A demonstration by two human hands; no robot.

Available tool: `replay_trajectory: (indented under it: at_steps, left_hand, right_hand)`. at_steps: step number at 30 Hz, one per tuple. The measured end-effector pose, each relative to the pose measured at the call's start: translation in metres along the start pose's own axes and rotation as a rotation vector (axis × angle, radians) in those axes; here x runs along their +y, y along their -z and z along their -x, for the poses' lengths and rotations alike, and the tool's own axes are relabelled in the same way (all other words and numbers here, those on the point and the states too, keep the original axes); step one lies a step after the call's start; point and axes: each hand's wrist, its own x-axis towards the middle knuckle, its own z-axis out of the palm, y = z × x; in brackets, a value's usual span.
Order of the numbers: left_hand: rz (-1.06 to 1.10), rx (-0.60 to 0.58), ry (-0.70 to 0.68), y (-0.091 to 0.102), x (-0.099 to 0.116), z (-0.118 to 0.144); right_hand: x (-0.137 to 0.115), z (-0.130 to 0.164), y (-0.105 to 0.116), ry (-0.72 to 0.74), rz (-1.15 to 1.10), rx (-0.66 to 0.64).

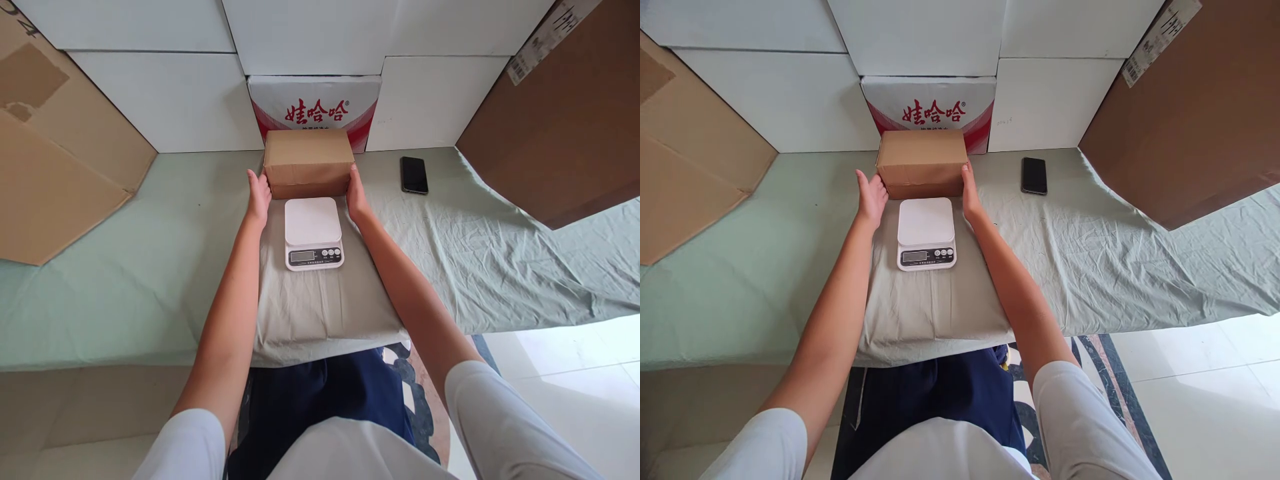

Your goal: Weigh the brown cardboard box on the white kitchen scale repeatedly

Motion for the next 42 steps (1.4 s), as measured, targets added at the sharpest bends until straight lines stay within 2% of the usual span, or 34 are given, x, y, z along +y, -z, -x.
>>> replay_trajectory:
  at_steps: [6,9,16,19,23,26,29,34,42]
  left_hand:
    - [-0.019,-0.041,-0.021,0.001,0.001,0.000]
    - [-0.043,-0.024,-0.043,-0.001,0.006,0.002]
    - [-0.088,0.017,-0.073,-0.009,0.039,0.012]
    - [-0.100,-0.021,-0.134,-0.014,0.057,0.034]
    - [-0.157,-0.038,-0.141,-0.021,0.069,0.095]
    - [-0.199,-0.037,-0.120,-0.024,0.070,0.143]
    - [-0.201,-0.024,-0.137,-0.026,0.066,0.174]
    - [-0.173,0.009,-0.165,-0.030,0.061,0.181]
    - [-0.188,-0.001,-0.172,-0.031,0.062,0.179]
  right_hand:
    - [-0.004,0.005,-0.002,0.022,-0.002,-0.016]
    - [-0.009,0.005,-0.004,0.027,0.004,-0.027]
    - [-0.039,0.004,-0.011,0.104,0.086,-0.067]
    - [-0.064,0.020,-0.012,0.160,0.143,-0.101]
    - [-0.095,0.069,-0.006,0.196,0.234,-0.174]
    - [-0.105,0.111,-0.001,0.155,0.204,-0.181]
    - [-0.103,0.144,0.000,0.077,0.171,-0.141]
    - [-0.098,0.167,-0.004,0.023,0.163,-0.095]
    - [-0.099,0.166,-0.004,0.016,0.189,-0.102]
